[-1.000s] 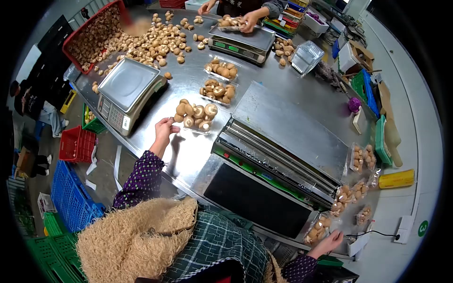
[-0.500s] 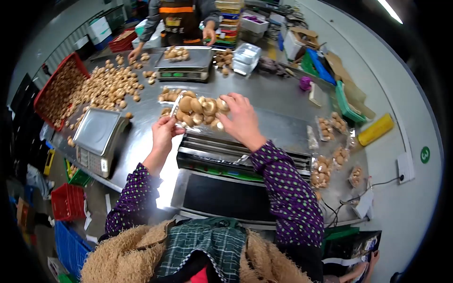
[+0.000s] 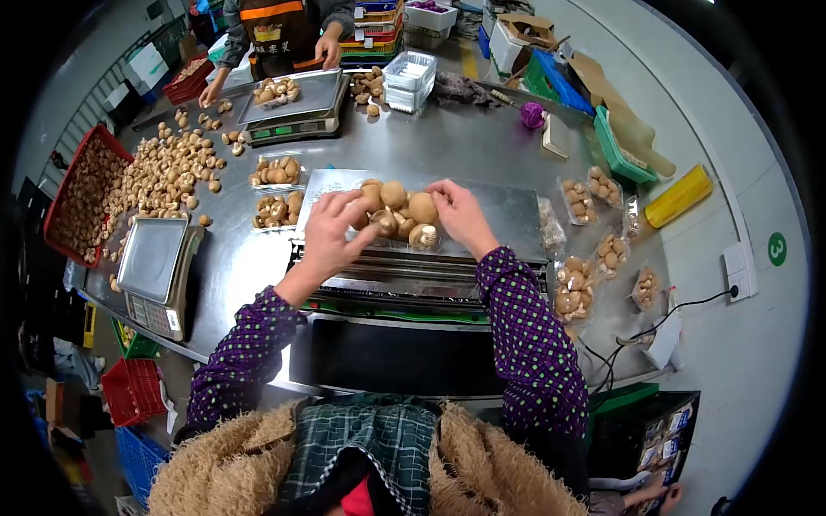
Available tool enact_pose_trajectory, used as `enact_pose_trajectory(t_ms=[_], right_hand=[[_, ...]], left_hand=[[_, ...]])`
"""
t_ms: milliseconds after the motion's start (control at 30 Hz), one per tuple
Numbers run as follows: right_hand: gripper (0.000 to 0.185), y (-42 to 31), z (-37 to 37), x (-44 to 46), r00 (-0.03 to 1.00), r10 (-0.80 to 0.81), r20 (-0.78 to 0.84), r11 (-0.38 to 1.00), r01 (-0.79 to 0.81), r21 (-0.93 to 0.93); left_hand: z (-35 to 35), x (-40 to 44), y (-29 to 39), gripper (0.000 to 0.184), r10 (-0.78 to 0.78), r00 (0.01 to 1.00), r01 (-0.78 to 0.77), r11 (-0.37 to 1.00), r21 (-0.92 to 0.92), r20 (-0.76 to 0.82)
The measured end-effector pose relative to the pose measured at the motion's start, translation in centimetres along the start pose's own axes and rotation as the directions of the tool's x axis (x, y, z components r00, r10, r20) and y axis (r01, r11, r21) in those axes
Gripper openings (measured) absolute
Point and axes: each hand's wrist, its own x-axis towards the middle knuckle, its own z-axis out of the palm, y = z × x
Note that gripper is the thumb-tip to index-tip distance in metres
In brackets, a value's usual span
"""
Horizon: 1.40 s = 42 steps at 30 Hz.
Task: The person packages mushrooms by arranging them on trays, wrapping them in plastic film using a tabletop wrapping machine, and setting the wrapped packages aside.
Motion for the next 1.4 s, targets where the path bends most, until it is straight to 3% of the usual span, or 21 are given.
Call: enact_pose_trajectory(t_ms=[33,67,200,267,300,400,500,567,633,700,733,767,800,833,900,967,1067,1133,1233,1333,1400], right_hand=[[0.018,0.2,0.2,0.1,1.000,0.017,-0.017,0.991,-0.019,-0.134],[0.018,0.5,0.4,-0.2,0.993,-0.078,-0.088,0.953,0.048,-0.299],[0.021,0.8,-0.2,0.7,0.989,-0.141,-0.041,0.932,0.119,-0.343],[0.031,-0.8,0.1,1.2,0.954,-0.296,-0.042,0.871,0.252,-0.423],[0.031,-1.0,0.7,1.3,0.955,-0.294,-0.044,0.873,0.250,-0.420],[0.042,-2.0,2.0,1.9,0.948,-0.236,0.215,0.682,0.319,-0.658],[0.040,-2.2,2.0,1.8,0.937,-0.252,0.244,0.693,0.350,-0.630],[0.036,-1.6,2.2,1.1,0.914,-0.338,0.225,0.702,0.404,-0.586],[0.030,-1.3,2.2,0.6,0.896,-0.433,0.097,0.795,0.430,-0.429],[0.023,-1.5,2.1,0.6,0.922,-0.381,0.072,0.839,0.377,-0.391],[0.020,-1.3,2.1,0.8,0.939,-0.311,0.144,0.873,0.342,-0.346],[0.018,-1.1,2.1,1.1,0.946,-0.243,0.215,0.904,0.302,-0.303],[0.017,-0.8,2.4,1.3,0.921,-0.323,0.217,0.861,0.381,-0.337],[0.017,-0.6,2.4,1.3,0.919,-0.329,0.219,0.858,0.388,-0.338],[0.016,-0.1,2.9,1.8,0.904,-0.422,0.065,0.852,0.420,-0.314],[0.014,-0.9,3.2,1.7,0.946,-0.324,-0.016,0.916,0.310,-0.257],[0.014,-0.3,3.4,1.7,0.941,-0.335,0.054,0.907,0.337,-0.253],[0.016,-0.5,3.0,2.2,0.947,-0.290,0.139,0.914,0.317,-0.252],[0.019,-1.3,2.2,3.1,0.952,-0.304,0.032,0.945,0.305,-0.114],[0.024,0.8,-1.0,4.6,0.972,-0.230,0.040,0.963,0.233,-0.138],[0.027,3.6,-3.0,5.7,0.985,-0.160,0.065,0.977,0.168,-0.134]], left_hand=[[0.3,0.3,0.2,0.034,0.070,0.997,-0.071,0.996,0.045,0.021],[0.7,0.2,-0.2,0.034,0.068,0.997,-0.069,0.997,0.045,0.020],[1.5,-0.4,-1.2,0.023,0.135,0.991,-0.135,0.991,-0.019,0.005],[2.0,-0.2,-1.2,0.020,0.146,0.989,-0.146,0.989,-0.024,0.003],[2.8,-0.2,-1.3,0.018,0.158,0.986,-0.158,0.987,0.010,-0.047],[3.2,-0.1,-1.0,0.017,0.177,0.982,-0.176,0.984,0.019,-0.070],[1.8,-0.4,-0.4,0.017,0.179,0.984,-0.179,0.981,-0.071,-0.003],[1.0,0.1,-0.7,0.017,0.106,0.983,-0.121,0.988,-0.097,-0.148],[1.1,1.9,-2.3,0.017,-0.120,0.977,0.097,0.987,-0.130,-0.175],[1.9,3.5,-4.7,0.020,-0.211,0.972,0.206,0.977,-0.059,-0.100],[2.4,4.2,-6.0,0.020,-0.213,0.971,0.207,0.976,-0.062,-0.106],[3.1,5.0,-7.4,0.022,-0.297,0.954,0.298,0.952,-0.072,0.033],[3.7,5.7,-8.7,0.024,-0.372,0.913,0.387,0.919,-0.068,0.170],[4.4,6.3,-10.1,0.024,-0.372,0.914,0.387,0.920,-0.067,0.162],[5.6,7.7,-13.2,0.028,-0.453,0.855,0.459,0.887,0.035,0.252],[7.2,8.6,-16.2,0.031,-0.462,0.846,0.455,0.886,0.092,0.267],[10.0,10.4,-19.2,0.035,-0.541,0.714,0.439,0.840,0.318,0.445],[12.0,11.6,-20.8,0.033,-0.503,0.730,0.380,0.861,0.337,0.463],[16.1,13.7,-25.0,0.033,-0.518,0.707,0.312,0.839,0.445,0.482],[18.9,15.5,-27.8,0.033,-0.494,0.740,0.266,0.838,0.476,0.456],[21.2,16.1,-30.2,0.033,-0.399,0.798,0.151,0.857,0.492,0.450]])
